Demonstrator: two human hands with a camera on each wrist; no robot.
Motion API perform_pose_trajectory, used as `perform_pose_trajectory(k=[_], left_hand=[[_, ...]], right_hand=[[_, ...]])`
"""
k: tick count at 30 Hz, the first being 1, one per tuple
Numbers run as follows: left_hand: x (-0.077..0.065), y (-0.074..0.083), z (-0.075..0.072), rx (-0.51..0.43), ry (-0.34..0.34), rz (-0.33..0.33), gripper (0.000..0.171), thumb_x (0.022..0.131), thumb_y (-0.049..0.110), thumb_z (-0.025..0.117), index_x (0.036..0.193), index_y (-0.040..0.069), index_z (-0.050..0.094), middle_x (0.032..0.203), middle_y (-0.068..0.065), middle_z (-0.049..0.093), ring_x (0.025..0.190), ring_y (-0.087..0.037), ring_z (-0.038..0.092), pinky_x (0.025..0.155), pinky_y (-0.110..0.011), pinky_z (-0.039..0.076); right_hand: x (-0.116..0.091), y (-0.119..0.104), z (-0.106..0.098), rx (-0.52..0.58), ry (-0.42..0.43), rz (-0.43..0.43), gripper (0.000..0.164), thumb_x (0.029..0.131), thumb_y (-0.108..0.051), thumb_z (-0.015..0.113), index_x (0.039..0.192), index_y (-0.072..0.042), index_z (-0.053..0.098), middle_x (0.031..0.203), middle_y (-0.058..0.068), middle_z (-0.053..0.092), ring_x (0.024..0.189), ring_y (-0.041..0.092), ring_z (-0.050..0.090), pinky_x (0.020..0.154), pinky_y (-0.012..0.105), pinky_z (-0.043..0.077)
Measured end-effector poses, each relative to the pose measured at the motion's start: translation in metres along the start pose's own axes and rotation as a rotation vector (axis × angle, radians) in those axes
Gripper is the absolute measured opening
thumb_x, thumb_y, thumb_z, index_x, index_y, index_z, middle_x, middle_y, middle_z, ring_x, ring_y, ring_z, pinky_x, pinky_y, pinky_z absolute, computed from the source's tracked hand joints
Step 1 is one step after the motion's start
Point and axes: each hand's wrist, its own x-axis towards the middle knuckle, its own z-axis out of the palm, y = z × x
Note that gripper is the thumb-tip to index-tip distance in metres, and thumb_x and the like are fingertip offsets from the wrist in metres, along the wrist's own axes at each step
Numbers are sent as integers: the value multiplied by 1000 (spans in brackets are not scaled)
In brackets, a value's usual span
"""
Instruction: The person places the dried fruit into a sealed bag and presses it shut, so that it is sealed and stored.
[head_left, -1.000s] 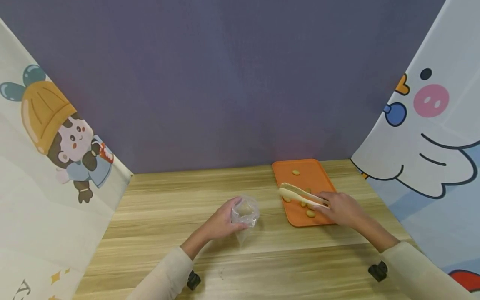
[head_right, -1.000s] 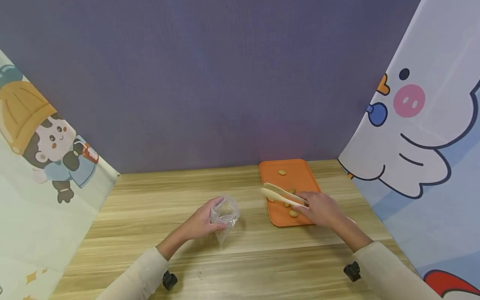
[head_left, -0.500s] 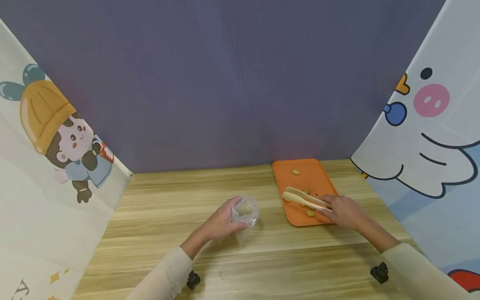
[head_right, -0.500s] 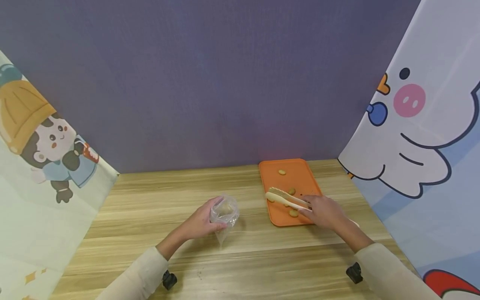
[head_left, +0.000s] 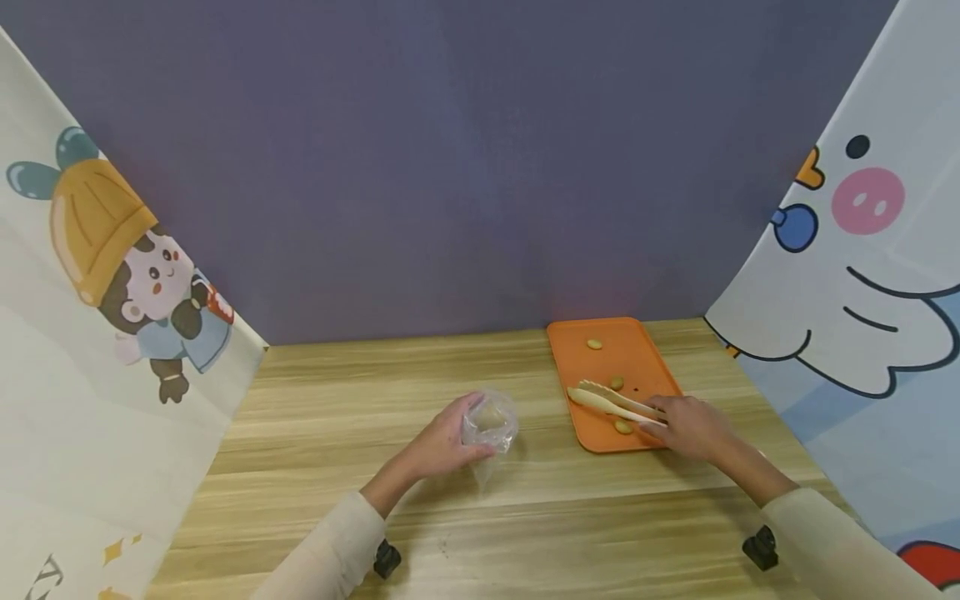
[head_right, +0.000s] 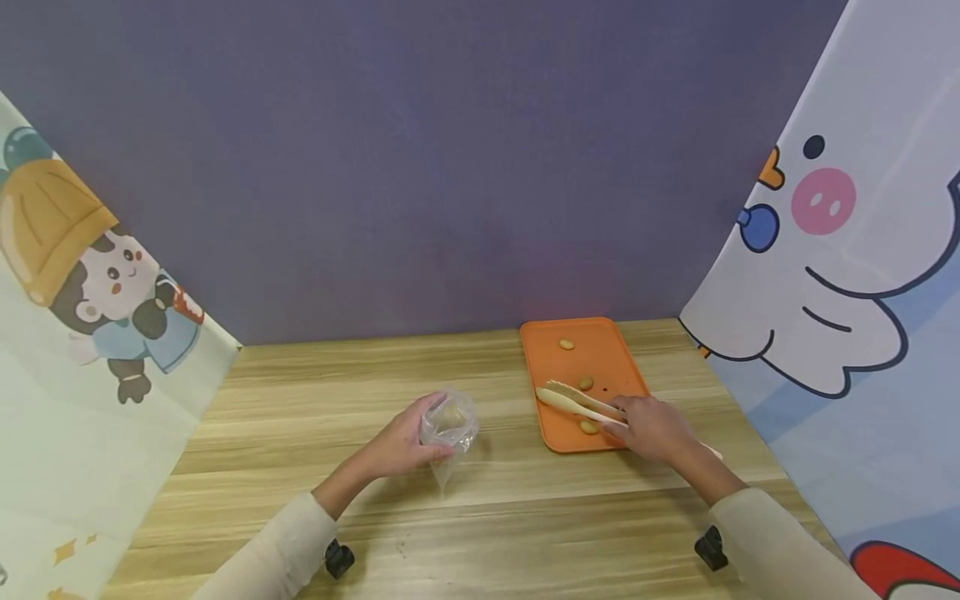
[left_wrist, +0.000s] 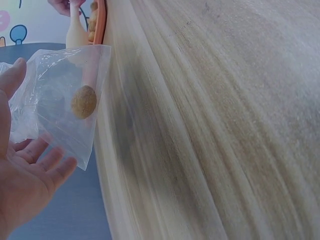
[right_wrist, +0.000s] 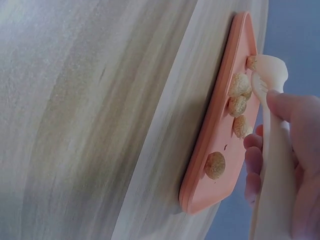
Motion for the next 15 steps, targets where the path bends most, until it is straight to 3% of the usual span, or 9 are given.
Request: perform_pose_trajectory(k=[9,15], left_hand=[[0,1,-2,-7,2,24,92,84,34,83,155,2,34,152,-20,47,134,-34,52,113,-53,45],[-1,3,-2,-11,-7,0,93,84,34,83,156,4,33,153,-18,46,135,-33,51,114,-52,44]], right_hand=[[0,2,2,8,-10,-3,39,95,-39,69,118,-8,70,69,-7,60,58,9,49,52,29,40],[1,3,2,1,-8,-11,38,94,-38,71,117,-8,71,70,-7,61,58,8,49,51,29,41]])
